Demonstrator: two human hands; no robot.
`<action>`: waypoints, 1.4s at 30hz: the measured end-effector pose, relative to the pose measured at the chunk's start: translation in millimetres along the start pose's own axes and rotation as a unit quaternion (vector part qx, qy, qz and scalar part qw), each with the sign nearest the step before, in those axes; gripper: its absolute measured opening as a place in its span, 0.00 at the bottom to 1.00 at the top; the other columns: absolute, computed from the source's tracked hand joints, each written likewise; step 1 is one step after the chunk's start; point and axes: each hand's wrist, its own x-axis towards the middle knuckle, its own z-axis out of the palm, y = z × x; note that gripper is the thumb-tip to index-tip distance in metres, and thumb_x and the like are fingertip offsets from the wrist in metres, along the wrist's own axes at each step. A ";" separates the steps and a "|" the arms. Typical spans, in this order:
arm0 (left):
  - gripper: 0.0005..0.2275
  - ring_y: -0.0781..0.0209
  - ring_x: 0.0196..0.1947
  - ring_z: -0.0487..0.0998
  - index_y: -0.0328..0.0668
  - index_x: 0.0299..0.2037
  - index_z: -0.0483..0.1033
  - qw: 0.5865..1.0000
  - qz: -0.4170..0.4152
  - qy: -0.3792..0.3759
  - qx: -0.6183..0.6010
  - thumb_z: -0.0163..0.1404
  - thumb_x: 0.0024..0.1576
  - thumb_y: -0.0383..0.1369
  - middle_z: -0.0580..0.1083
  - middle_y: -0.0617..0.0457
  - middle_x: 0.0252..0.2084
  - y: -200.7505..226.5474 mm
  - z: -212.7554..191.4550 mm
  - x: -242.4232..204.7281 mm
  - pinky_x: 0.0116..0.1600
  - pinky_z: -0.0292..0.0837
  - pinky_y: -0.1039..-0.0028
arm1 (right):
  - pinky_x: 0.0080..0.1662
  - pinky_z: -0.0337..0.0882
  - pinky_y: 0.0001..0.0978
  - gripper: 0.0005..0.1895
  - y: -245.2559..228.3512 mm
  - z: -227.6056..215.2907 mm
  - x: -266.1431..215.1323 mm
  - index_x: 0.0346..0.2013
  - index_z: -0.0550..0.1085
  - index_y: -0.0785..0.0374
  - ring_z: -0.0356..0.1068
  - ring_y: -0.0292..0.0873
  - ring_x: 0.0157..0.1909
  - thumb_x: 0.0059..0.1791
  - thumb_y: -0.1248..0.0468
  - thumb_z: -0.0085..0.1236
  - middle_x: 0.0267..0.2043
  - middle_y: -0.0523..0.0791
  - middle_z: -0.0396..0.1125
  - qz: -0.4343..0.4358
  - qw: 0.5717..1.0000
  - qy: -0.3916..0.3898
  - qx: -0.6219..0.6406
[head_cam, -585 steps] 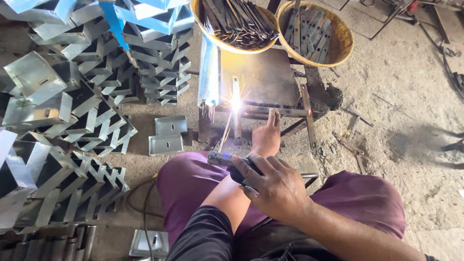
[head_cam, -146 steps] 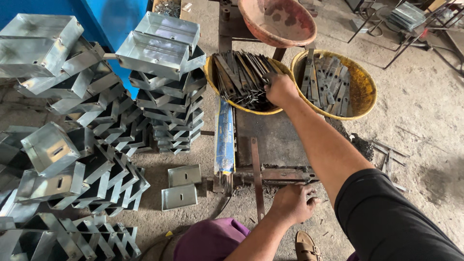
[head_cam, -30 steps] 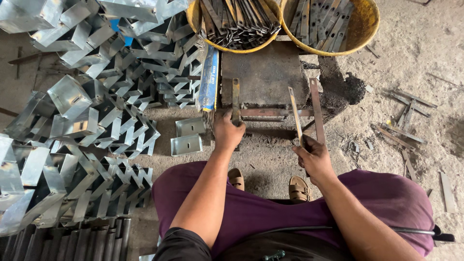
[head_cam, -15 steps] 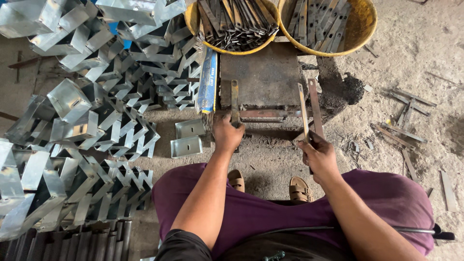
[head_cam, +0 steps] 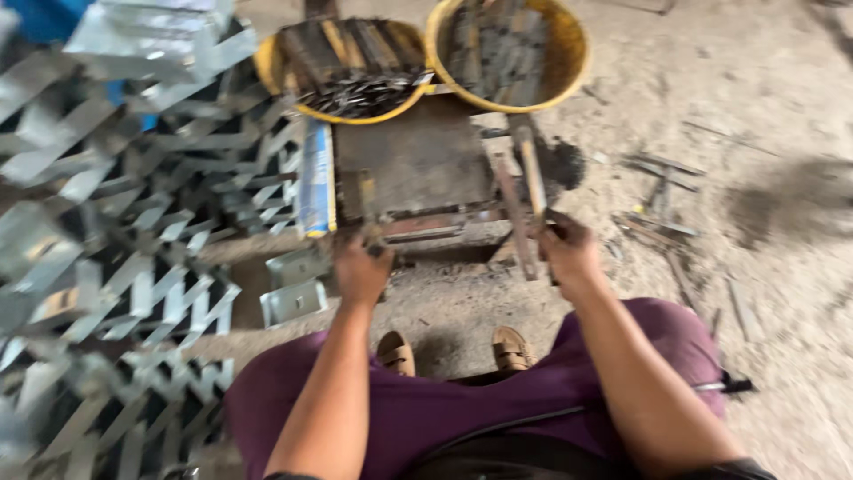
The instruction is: The person welds metal strips together using an arc welder, picking up metal pieces from yellow baskets and positioning them on a work surface before applying the welding tool.
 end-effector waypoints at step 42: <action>0.19 0.50 0.42 0.77 0.33 0.51 0.81 0.995 -0.018 0.091 0.034 0.63 0.54 0.38 0.76 0.48 0.39 -20.4 -22.6 10.2 0.51 0.74 0.60 | 0.39 0.77 0.41 0.28 28.3 31.8 17.3 0.59 0.75 0.61 0.77 0.47 0.35 0.44 0.59 0.62 0.42 0.53 0.75 -0.002 0.960 -0.010 -0.281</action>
